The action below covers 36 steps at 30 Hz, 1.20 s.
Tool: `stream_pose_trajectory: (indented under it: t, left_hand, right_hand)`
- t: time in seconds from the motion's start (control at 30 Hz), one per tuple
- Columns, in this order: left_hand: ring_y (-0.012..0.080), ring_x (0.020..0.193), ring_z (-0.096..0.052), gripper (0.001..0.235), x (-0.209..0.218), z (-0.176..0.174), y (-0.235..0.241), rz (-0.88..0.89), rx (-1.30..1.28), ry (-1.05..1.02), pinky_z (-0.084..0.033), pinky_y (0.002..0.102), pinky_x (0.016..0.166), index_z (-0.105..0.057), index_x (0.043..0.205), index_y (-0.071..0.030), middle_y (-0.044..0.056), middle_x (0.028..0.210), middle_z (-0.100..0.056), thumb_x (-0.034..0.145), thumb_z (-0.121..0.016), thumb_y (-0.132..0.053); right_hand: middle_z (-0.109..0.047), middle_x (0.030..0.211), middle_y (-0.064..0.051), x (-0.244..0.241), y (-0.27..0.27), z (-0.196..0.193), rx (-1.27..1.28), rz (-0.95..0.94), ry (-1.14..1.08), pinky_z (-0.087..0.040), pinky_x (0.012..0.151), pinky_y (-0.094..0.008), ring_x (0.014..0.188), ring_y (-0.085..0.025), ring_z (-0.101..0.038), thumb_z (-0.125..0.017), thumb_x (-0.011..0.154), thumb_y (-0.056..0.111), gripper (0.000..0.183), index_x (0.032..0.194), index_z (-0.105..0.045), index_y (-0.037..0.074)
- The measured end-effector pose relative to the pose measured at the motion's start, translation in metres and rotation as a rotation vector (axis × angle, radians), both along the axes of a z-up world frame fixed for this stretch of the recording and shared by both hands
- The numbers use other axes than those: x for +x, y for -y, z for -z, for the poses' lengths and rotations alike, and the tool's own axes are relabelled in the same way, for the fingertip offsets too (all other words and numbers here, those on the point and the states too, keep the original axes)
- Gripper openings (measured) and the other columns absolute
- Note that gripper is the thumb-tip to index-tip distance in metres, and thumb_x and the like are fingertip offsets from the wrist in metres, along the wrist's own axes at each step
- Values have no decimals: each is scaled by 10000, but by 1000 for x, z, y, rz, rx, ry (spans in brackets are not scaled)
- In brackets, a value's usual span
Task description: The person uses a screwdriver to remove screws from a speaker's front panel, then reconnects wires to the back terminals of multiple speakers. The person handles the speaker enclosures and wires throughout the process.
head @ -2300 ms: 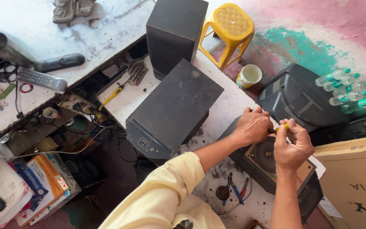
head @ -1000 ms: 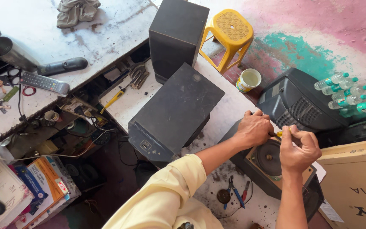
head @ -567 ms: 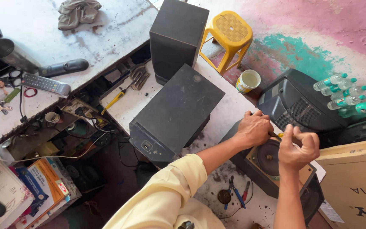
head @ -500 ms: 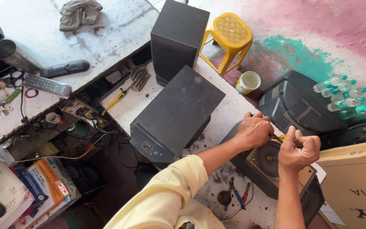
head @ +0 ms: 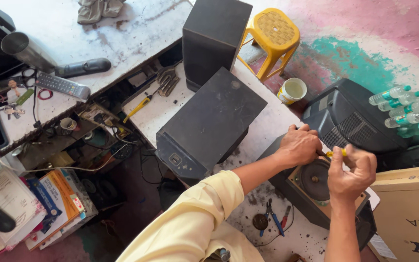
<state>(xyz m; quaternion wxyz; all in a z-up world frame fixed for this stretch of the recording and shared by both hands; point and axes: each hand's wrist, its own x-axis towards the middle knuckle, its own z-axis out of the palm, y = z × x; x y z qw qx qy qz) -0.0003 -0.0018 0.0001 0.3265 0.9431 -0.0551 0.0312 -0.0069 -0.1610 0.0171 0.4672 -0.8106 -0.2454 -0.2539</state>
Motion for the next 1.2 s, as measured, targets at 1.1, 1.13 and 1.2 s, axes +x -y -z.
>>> stream_pose_trajectory:
  t: [1.1, 1.13, 1.2]
  left_hand:
    - [212, 1129, -606, 141, 0, -1, 1, 5, 43, 42, -444, 488, 937, -832, 847, -290, -28, 1014, -720, 763, -751, -369]
    - [228, 1119, -609, 149, 3, 0, -3, 9, 58, 61, -453, 496, 919, -833, 862, -301, -16, 1020, -721, 766, -748, -378]
    - [256, 1097, -616, 168, 5, 1, 1, 28, 86, 86, -461, 519, 880, -833, 862, -307, 12, 1016, -725, 765, -751, -417]
  right_hand:
    - [-657, 986, -206, 1, -7, 8, -197, 132, 310, -573, 818, -417, 934, -336, -684, -813, 945, -85, 212, 923, -605, -50]
    - [-661, 1012, -218, 7, -10, 4, -223, 102, 363, -579, 857, -436, 972, -357, -684, -794, 937, -106, 198, 939, -603, -55]
    - [-726, 1120, -173, 8, -11, 0, 103, -82, 13, -628, 869, -358, 985, -304, -750, -726, 1074, -77, 104, 1045, -628, -62]
